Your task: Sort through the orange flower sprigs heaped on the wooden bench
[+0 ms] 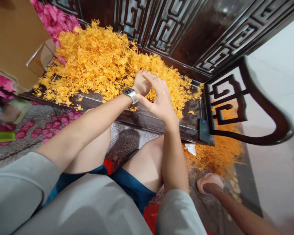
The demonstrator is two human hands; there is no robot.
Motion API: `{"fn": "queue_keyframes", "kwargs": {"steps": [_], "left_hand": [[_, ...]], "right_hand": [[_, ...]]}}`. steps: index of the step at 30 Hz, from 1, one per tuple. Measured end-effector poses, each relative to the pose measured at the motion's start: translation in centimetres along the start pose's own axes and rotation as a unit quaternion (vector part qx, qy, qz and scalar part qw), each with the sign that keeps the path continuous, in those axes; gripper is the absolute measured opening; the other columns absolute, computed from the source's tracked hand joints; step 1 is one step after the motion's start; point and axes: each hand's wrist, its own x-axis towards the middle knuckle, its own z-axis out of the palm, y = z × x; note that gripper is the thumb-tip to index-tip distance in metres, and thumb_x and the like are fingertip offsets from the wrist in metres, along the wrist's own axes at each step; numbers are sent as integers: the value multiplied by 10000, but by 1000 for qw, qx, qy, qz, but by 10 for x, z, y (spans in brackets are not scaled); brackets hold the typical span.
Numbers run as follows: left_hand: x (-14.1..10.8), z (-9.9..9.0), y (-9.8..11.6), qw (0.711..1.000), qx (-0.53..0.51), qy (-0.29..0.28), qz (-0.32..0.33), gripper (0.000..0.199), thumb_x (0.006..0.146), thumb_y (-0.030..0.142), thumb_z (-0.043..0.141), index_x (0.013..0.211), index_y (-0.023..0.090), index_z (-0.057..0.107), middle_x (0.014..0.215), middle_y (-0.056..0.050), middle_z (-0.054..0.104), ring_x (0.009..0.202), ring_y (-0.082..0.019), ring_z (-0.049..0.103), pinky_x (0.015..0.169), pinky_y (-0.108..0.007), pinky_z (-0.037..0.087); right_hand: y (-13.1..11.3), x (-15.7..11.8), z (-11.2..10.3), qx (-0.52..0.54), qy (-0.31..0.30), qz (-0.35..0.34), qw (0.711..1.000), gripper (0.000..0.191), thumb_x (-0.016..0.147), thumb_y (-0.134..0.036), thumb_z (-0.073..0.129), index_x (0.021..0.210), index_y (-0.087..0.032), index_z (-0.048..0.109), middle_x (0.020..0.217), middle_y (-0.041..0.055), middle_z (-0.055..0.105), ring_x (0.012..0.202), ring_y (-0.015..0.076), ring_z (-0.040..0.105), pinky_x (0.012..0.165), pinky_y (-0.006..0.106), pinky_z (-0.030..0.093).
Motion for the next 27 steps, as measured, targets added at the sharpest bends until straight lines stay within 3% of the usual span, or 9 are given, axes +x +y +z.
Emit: {"fn": "queue_keyframes", "kwargs": {"steps": [3,6,9,11,14,17,20,24,27], "left_hand": [[9,-9,-1,999,-25,-31,30,407,900,29,760,658,213,489,680,-30,525,953,-249,653,934,-390,470],[12,-17,7,986,-164,-27,-6,307,1019,217,706,759,207,543,712,-46,606,807,-191,655,756,-318,506],[7,-21,16,968,-245,-29,-53,304,1038,309,701,783,210,565,733,-52,655,659,-136,581,634,-277,473],[2,-21,19,961,-264,-34,-74,295,1029,348,713,799,214,588,744,-50,675,588,-119,530,568,-273,426],[-5,-19,21,956,-280,-38,-82,282,1012,443,732,870,231,613,763,-38,695,535,-111,504,514,-273,379],[-6,-17,20,960,-269,-16,-75,291,1014,493,721,915,245,606,732,-12,680,471,-93,421,480,-271,325],[-5,-16,18,967,-245,7,-67,267,1047,463,674,911,245,601,645,18,615,440,-93,367,466,-278,277],[-6,-16,13,978,-200,-30,-44,333,1055,466,652,834,218,640,587,0,585,463,-109,401,478,-283,288],[-5,-20,9,982,-180,-57,-19,474,1027,557,670,708,210,625,557,-25,564,478,-117,393,485,-293,282]], "right_hand": [[38,-3,-2,26,123,87,988,700,984,-766,579,1464,-258,627,1385,147,698,1237,320,663,1079,549,552],[73,-8,-10,82,240,214,943,706,971,-820,531,1306,-209,646,1269,138,718,1158,270,671,966,453,588],[84,-10,-18,212,180,343,897,729,933,-874,550,1205,-204,643,1054,107,745,921,212,687,761,338,575],[76,-9,-18,304,116,376,868,727,920,-882,578,1165,-202,652,921,83,731,768,178,662,653,297,531],[55,-6,-13,373,78,352,855,635,855,-811,748,1051,-213,669,874,37,695,688,136,620,602,270,509],[40,-6,-9,371,41,305,876,578,752,-684,910,1012,-209,708,954,29,704,742,124,608,617,259,513],[37,-6,-4,358,22,265,895,566,741,-648,925,1038,-200,749,1027,37,721,803,129,584,650,260,504],[45,-5,4,374,74,245,891,515,745,-639,915,891,-205,679,887,6,673,774,123,544,689,258,491],[54,-4,3,418,156,251,859,504,829,-661,844,887,-235,579,845,4,663,791,139,584,728,270,508]]}}
